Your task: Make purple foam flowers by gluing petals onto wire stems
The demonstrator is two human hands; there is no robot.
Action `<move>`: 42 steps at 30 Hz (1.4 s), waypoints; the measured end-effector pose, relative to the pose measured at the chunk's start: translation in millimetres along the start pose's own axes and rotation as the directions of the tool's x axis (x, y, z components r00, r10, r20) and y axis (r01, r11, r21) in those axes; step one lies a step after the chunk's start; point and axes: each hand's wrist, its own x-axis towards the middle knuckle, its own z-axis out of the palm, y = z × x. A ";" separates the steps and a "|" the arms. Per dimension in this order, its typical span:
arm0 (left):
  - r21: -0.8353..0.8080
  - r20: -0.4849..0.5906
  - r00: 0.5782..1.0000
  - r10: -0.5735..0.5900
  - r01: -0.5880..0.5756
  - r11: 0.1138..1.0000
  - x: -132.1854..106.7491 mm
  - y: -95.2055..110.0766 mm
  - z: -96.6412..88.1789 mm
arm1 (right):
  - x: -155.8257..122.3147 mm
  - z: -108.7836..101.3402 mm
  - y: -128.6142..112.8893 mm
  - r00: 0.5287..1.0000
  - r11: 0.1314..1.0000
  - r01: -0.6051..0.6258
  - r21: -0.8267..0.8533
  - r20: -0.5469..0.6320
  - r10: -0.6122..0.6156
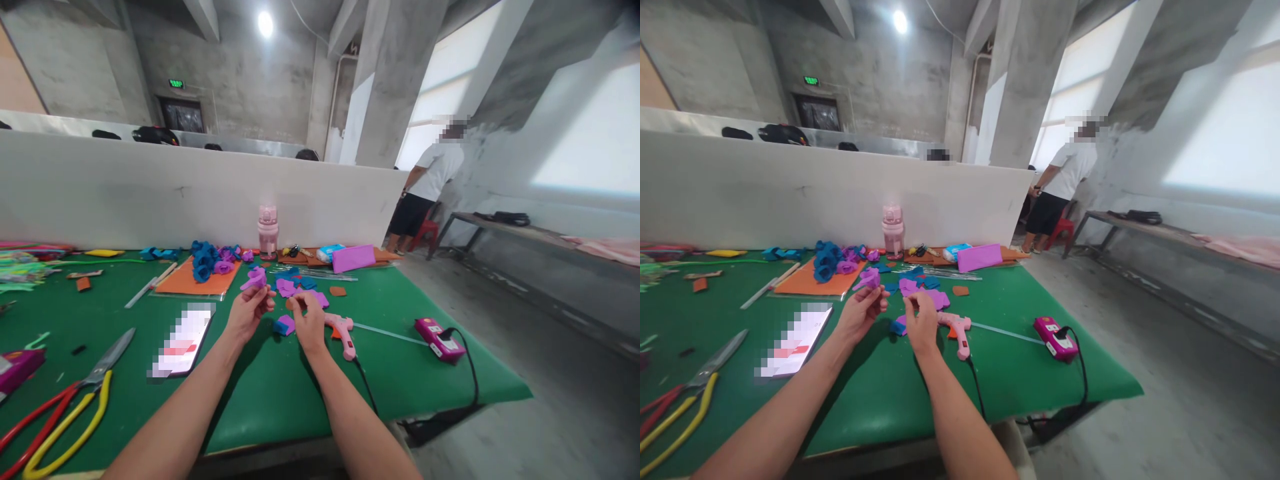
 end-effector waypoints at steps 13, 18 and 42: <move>0.342 0.181 0.951 -0.253 0.180 0.922 -10.9 -1.4 6.4 | 4.4 -8.4 -6.8 0.984 0.990 0.143 -0.004 -0.102 -0.143; 0.359 0.210 0.931 -0.299 0.211 0.909 -9.9 -2.1 4.1 | 5.9 -11.0 -7.3 0.988 0.992 0.127 -0.006 -0.092 -0.127; 0.472 0.106 0.981 0.164 -0.195 0.860 -6.7 -1.2 5.9 | 4.4 -7.8 -1.6 0.986 0.997 -0.037 0.074 -0.160 0.048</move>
